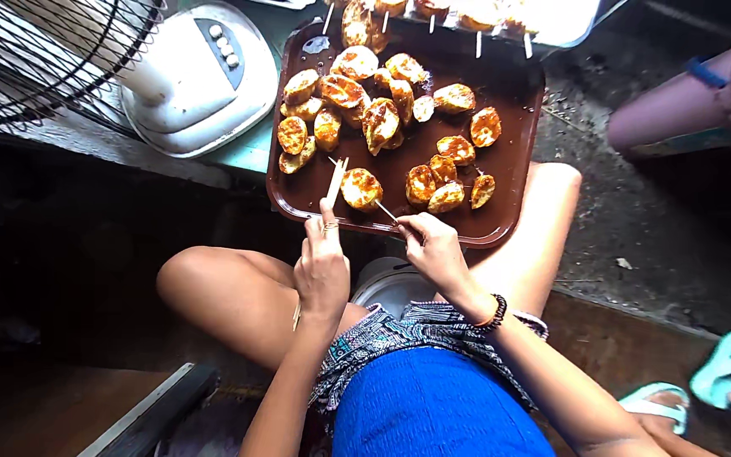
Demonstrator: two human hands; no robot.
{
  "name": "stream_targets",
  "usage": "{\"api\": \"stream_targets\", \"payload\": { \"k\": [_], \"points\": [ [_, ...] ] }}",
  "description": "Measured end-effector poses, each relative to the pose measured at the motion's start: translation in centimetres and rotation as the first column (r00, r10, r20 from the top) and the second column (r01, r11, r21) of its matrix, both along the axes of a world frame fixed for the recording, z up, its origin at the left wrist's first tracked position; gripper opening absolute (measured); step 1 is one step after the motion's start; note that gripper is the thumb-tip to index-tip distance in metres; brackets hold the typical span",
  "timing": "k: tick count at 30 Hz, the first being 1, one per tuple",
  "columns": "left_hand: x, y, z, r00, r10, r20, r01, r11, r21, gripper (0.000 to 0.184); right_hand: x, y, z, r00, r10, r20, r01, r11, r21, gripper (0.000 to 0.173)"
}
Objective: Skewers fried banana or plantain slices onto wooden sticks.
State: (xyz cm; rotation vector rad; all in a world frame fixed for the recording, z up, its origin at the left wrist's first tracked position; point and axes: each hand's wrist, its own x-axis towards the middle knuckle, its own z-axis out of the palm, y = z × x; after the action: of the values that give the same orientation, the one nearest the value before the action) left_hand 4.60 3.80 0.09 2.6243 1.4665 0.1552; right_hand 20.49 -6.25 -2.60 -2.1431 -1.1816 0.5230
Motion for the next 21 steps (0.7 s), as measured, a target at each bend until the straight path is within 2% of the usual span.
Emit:
{"api": "stream_targets", "payload": {
  "k": [4, 8, 12, 16, 21],
  "points": [
    [-0.4, 1.5, -0.6, 0.997, 0.082, -0.006, -0.082, 0.986, -0.142, 0.056, -0.2, -2.3, 0.1, 0.999, 0.014, -0.044, -0.016, 0.999, -0.050, 0.024],
    [-0.1, 1.7, -0.7, 0.988, 0.089, 0.125, -0.051, 0.958, -0.282, 0.041, -1.1, -3.9, -0.1, 0.999, -0.039, -0.030, 0.039, 0.999, -0.003, 0.024],
    [0.0, 1.9, -0.1, 0.987, 0.069, 0.148, -0.011, 0.933, -0.359, 0.040, -1.3, -2.6, -0.6, 0.998, -0.049, -0.025, 0.050, 0.998, 0.044, 0.025],
    [-0.4, 1.5, 0.0, 0.992, 0.033, 0.121, 0.010, 0.940, -0.342, 0.040, -1.6, -0.6, -1.0, 0.996, -0.049, -0.068, 0.053, 0.997, 0.057, 0.021],
    [-0.9, 4.0, 4.0, 0.998, 0.055, -0.029, -0.059, 0.984, -0.168, 0.042, -1.5, -0.9, -0.3, 0.901, -0.124, -0.416, 0.125, 0.992, -0.027, 0.020]
  ]
}}
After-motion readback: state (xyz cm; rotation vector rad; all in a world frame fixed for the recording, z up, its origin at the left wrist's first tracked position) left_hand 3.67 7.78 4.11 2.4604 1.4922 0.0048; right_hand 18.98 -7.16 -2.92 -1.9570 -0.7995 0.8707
